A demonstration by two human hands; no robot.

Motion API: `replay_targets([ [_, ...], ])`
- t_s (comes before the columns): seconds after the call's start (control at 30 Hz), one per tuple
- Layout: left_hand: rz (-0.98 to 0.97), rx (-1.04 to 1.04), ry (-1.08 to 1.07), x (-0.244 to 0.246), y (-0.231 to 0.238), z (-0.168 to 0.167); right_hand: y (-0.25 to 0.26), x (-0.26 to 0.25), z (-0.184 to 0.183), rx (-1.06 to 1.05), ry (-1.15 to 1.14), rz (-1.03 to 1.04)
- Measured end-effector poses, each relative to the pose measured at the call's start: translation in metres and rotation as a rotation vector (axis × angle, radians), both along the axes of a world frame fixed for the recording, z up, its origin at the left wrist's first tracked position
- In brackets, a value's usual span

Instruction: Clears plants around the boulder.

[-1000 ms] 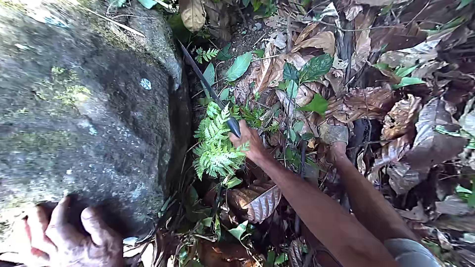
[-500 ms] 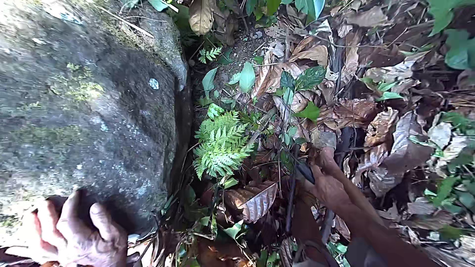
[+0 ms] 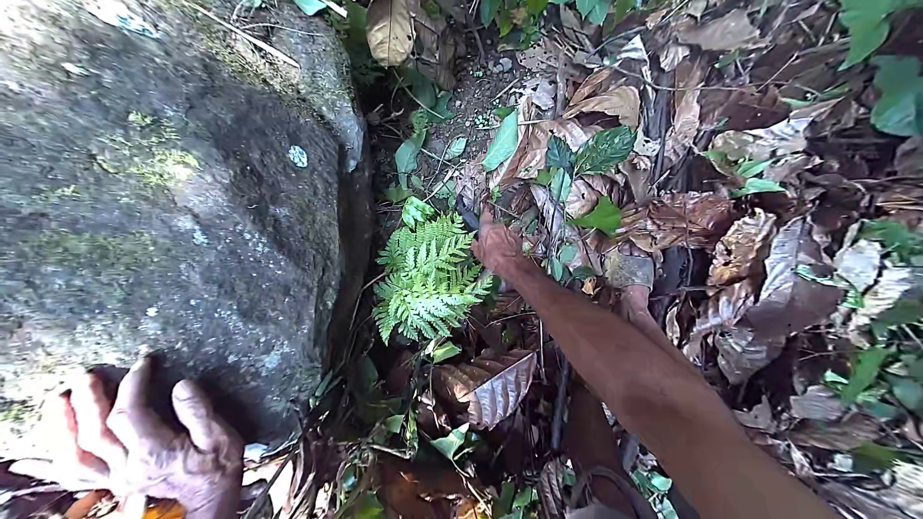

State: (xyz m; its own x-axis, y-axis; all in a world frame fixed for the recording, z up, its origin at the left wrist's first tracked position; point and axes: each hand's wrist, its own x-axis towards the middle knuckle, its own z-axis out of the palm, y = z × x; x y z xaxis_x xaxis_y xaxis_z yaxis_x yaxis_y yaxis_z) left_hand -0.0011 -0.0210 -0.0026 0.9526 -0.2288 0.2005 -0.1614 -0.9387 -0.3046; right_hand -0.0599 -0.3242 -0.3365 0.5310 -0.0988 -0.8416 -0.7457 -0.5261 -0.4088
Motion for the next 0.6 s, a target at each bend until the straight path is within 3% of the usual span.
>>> replay_targets([
  [0.13,0.018,-0.009,0.004,0.000,0.001,0.000,0.000,-0.109,0.025,0.075,0.155,0.036],
  [0.3,0.008,-0.042,0.009,-0.001,0.010,-0.002,-0.026,-0.244,0.121,0.053,0.422,0.090],
  [0.5,0.023,-0.077,0.032,-0.001,0.007,-0.002,-0.071,-0.290,0.228,0.181,0.501,-0.170],
  [0.6,0.024,-0.082,0.016,-0.001,0.007,-0.002,-0.085,-0.284,0.240,0.147,0.395,-0.237],
])
